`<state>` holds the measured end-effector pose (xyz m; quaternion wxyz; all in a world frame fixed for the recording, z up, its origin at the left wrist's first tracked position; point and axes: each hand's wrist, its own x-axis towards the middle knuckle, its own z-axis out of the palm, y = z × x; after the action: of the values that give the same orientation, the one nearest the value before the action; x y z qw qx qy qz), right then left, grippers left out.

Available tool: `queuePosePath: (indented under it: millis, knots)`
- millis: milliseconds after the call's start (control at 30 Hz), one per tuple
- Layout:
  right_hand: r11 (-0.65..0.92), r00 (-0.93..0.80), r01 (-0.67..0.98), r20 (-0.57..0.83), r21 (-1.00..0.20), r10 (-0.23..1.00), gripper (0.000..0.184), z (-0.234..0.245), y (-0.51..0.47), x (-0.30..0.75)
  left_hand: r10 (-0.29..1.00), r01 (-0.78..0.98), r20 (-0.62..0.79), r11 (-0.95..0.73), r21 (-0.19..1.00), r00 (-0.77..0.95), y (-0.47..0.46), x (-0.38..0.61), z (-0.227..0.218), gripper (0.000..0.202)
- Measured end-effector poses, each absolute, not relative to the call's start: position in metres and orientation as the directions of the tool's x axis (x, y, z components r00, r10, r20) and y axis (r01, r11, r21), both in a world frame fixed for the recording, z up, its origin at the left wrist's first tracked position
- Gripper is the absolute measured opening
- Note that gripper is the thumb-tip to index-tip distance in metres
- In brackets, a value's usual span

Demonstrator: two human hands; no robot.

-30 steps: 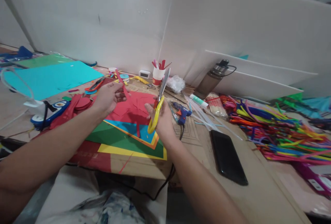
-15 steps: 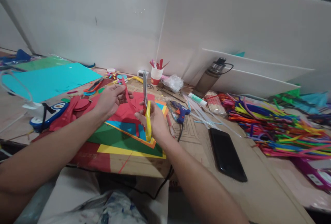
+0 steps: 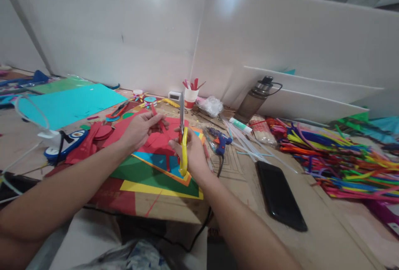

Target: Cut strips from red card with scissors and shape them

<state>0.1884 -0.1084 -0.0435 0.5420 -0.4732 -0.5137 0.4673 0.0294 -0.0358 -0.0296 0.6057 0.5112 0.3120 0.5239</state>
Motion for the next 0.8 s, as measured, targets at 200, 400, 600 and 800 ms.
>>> queuePosePath:
  millis: [200,400,600,800]
  knots:
    - [0.113,0.049,-0.005,0.113,-0.994,0.992,0.048,-0.046,-0.109,0.19,0.965,-0.348,0.169,-0.09,0.933,0.203,-0.033,0.024,-0.024,0.026]
    - [0.117,0.036,0.01,0.117,-0.993,0.993,0.048,-0.048,-0.11,0.19,0.976,-0.411,0.176,-0.11,0.905,0.126,-0.025,0.012,-0.016,0.023]
    - [0.121,0.015,0.019,0.122,-0.992,0.992,0.048,-0.05,-0.109,0.191,0.984,-0.485,0.168,-0.121,0.866,0.053,-0.017,0.003,-0.012,0.018]
    - [0.12,0.029,0.012,0.121,-0.993,0.992,0.048,-0.05,-0.109,0.192,0.968,-0.453,0.122,-0.01,0.891,0.219,-0.024,0.014,-0.011,0.032]
